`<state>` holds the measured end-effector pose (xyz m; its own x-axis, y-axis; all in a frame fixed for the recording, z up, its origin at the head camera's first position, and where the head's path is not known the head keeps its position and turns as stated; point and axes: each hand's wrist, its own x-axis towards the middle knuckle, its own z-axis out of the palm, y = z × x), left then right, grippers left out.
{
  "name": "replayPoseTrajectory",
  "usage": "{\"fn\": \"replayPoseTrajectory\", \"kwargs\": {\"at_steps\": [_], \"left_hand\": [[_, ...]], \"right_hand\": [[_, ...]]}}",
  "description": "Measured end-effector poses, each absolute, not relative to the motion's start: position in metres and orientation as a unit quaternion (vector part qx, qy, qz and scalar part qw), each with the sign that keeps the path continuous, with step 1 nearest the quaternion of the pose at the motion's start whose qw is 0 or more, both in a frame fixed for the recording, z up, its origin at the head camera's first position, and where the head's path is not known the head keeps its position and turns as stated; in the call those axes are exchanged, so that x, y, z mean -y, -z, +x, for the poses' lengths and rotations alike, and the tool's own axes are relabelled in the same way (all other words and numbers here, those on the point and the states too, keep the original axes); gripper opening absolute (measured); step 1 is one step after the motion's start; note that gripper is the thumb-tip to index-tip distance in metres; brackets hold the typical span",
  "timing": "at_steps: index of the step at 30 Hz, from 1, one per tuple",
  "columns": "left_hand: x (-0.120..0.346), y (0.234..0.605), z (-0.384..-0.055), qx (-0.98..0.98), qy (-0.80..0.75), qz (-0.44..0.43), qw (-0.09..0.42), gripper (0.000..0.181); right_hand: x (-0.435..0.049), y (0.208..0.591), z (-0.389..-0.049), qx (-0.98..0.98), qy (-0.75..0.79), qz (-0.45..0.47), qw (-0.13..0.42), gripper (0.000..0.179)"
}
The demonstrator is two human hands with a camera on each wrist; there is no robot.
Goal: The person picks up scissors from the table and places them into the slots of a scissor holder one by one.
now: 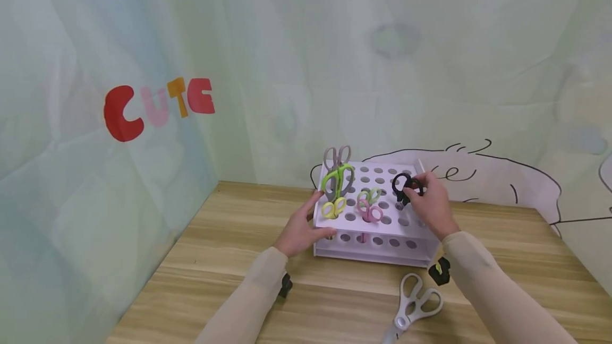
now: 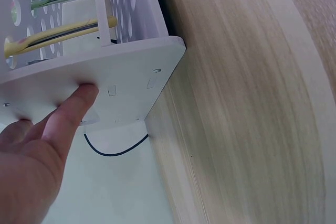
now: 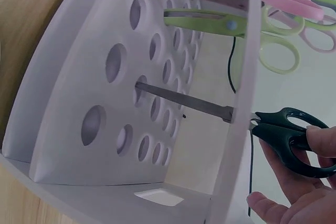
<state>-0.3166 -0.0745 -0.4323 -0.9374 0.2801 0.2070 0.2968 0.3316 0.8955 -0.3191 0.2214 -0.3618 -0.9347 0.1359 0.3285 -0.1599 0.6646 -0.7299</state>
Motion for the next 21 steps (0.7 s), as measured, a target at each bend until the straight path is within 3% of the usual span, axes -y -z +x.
{"fn": "replayPoseTrajectory", "kwargs": {"at_steps": [21], "left_hand": [[0.0756,0.4347,-0.3198,0.816,0.549,-0.181,0.010,0.099]], "right_hand": [[-0.2229,0.3690,-0.3220,0.898,-0.408,0.013,0.163,0.036]]}}
